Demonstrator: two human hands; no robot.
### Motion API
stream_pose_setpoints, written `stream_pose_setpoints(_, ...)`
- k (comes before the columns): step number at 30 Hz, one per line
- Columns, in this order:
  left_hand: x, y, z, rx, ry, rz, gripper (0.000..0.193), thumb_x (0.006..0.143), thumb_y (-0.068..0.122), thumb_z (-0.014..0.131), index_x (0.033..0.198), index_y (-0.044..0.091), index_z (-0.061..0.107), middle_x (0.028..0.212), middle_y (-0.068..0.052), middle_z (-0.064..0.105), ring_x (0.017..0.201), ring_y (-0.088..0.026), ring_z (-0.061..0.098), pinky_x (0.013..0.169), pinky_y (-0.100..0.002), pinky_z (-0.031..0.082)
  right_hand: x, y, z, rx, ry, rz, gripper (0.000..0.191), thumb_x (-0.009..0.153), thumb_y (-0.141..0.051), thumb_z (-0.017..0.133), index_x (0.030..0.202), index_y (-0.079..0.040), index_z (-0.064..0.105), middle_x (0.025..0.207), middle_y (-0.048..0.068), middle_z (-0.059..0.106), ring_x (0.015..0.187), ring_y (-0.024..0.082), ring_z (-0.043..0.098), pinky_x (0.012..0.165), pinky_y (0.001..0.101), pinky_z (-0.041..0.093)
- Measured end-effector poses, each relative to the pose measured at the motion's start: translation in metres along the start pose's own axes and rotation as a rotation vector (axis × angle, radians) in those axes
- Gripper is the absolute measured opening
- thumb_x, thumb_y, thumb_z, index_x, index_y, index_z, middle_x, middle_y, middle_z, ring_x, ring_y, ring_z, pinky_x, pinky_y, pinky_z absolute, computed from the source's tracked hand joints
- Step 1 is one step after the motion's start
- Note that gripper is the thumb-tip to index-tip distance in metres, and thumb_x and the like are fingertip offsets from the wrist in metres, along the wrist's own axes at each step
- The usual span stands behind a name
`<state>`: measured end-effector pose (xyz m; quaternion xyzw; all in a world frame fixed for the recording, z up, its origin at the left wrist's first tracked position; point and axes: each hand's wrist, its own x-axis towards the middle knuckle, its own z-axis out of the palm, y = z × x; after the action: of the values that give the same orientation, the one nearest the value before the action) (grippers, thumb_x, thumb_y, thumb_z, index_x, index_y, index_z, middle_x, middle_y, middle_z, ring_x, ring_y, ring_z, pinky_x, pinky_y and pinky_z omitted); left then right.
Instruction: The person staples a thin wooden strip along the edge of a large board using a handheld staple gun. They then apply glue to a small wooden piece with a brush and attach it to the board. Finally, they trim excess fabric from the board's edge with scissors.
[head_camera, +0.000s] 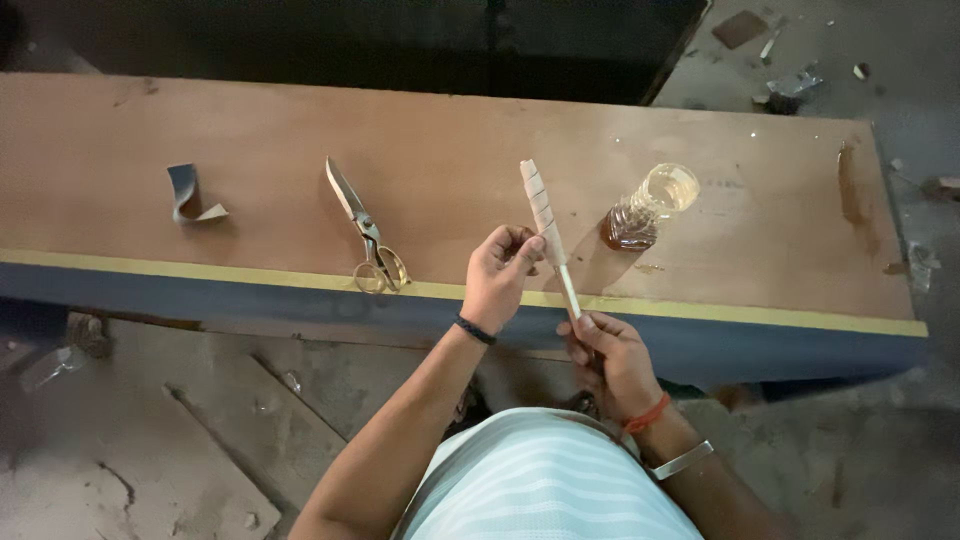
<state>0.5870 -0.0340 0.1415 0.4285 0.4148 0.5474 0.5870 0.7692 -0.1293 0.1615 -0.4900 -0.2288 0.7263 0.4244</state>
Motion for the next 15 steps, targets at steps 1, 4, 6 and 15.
stream_pose_setpoints(1, -0.002, 0.001, 0.0, -0.025, 0.011, 0.011, 0.015, 0.1, 0.016, 0.071, 0.1, 0.002, 0.066, 0.092, 0.0, 0.067, 0.082, -0.007, 0.06, 0.074, -0.025, 0.052, -0.002, -0.001, 0.002, 0.003, -0.017, 0.001, 0.03, 0.103, -0.026, 0.057, 0.099, 0.001, 0.068, 0.065, 0.001, 0.053, 0.047, 0.008, 0.04, 0.04, 0.023, 0.031)
stream_pose_setpoints(4, -0.006, 0.002, 0.001, -0.048, 0.037, -0.014, 0.019, 0.096, 0.015, 0.076, 0.099, 0.0, 0.064, 0.092, -0.002, 0.068, 0.081, -0.009, 0.061, 0.072, -0.026, 0.053, -0.011, 0.001, 0.008, -0.004, 0.019, 0.037, 0.031, 0.102, -0.026, 0.056, 0.097, 0.001, 0.069, 0.062, 0.002, 0.053, 0.043, 0.009, 0.039, 0.037, 0.0248, 0.029)
stream_pose_setpoints(6, -0.009, 0.0, 0.002, -0.072, 0.015, -0.054, 0.022, 0.092, 0.016, 0.077, 0.102, 0.001, 0.063, 0.094, -0.002, 0.069, 0.083, -0.008, 0.063, 0.072, -0.026, 0.054, -0.02, 0.007, 0.008, -0.002, 0.031, 0.023, 0.031, 0.101, -0.026, 0.055, 0.096, 0.001, 0.069, 0.061, 0.003, 0.053, 0.04, 0.01, 0.039, 0.035, 0.0261, 0.029)
stream_pose_setpoints(15, -0.03, -0.025, 0.057, -0.04, -0.356, -0.146, 0.027, 0.1, 0.014, 0.07, 0.118, -0.006, 0.069, 0.109, -0.007, 0.07, 0.097, -0.01, 0.064, 0.089, -0.027, 0.053, -0.074, 0.028, -0.051, 0.119, 0.133, -0.042, 0.035, 0.1, -0.027, 0.057, 0.097, 0.005, 0.071, 0.059, 0.005, 0.057, 0.038, 0.01, 0.039, 0.034, 0.0249, 0.028)
